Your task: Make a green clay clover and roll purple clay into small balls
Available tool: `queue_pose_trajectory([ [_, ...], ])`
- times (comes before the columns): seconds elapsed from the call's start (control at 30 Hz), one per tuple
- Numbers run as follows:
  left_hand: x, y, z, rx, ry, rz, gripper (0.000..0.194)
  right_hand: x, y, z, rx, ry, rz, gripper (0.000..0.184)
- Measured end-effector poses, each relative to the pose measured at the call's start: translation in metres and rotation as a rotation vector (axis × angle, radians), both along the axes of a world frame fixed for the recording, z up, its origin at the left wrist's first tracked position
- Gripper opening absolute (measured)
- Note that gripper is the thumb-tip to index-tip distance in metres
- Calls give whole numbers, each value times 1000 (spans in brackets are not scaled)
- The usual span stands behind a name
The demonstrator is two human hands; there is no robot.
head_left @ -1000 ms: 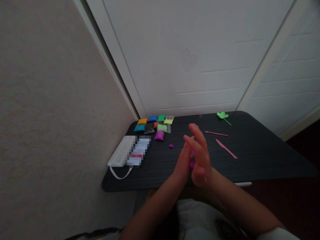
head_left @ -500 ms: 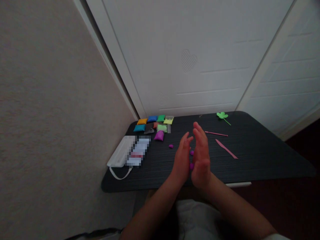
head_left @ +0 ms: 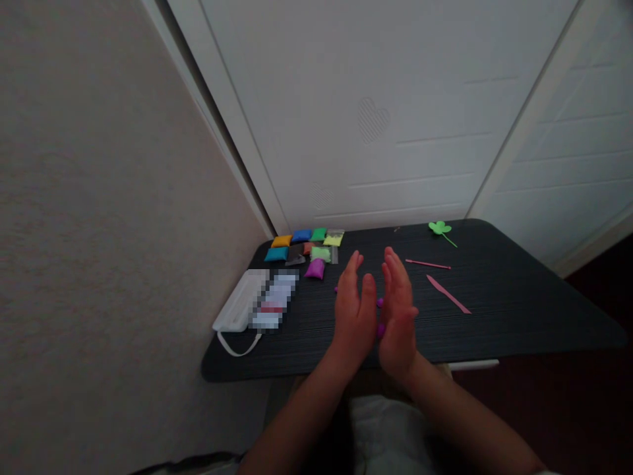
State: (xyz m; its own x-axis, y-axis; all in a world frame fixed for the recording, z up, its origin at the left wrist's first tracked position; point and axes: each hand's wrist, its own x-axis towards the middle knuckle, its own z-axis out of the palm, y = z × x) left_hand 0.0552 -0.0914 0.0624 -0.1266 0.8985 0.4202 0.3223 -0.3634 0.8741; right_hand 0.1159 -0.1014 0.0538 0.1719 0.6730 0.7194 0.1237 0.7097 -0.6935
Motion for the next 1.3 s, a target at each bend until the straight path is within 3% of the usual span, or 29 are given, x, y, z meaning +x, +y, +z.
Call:
queue_pose_trajectory([
  [0.27,-1,3,-3,-26,34,-9,43,3,-5,8,93,-52,-36,68],
  [0.5,-3,3,1,-22,30,21,45,-4,-7,-7,38,-11,42,66],
  [0.7,-1,1,1,-13,29,-6,43,3,-1,4,67,-49,-11,68],
  [0.93,-2,1,6,-9,5,-7,44,-2,-7,-8,37,-58,48,66],
  [1.1,-1,1,1,-20,-3,-31,42,1,-3,4,103,-65,-4,68],
  [1.3,2,2,2,-202,-177,-138,40,6,3,0,135,-178,-18,65],
])
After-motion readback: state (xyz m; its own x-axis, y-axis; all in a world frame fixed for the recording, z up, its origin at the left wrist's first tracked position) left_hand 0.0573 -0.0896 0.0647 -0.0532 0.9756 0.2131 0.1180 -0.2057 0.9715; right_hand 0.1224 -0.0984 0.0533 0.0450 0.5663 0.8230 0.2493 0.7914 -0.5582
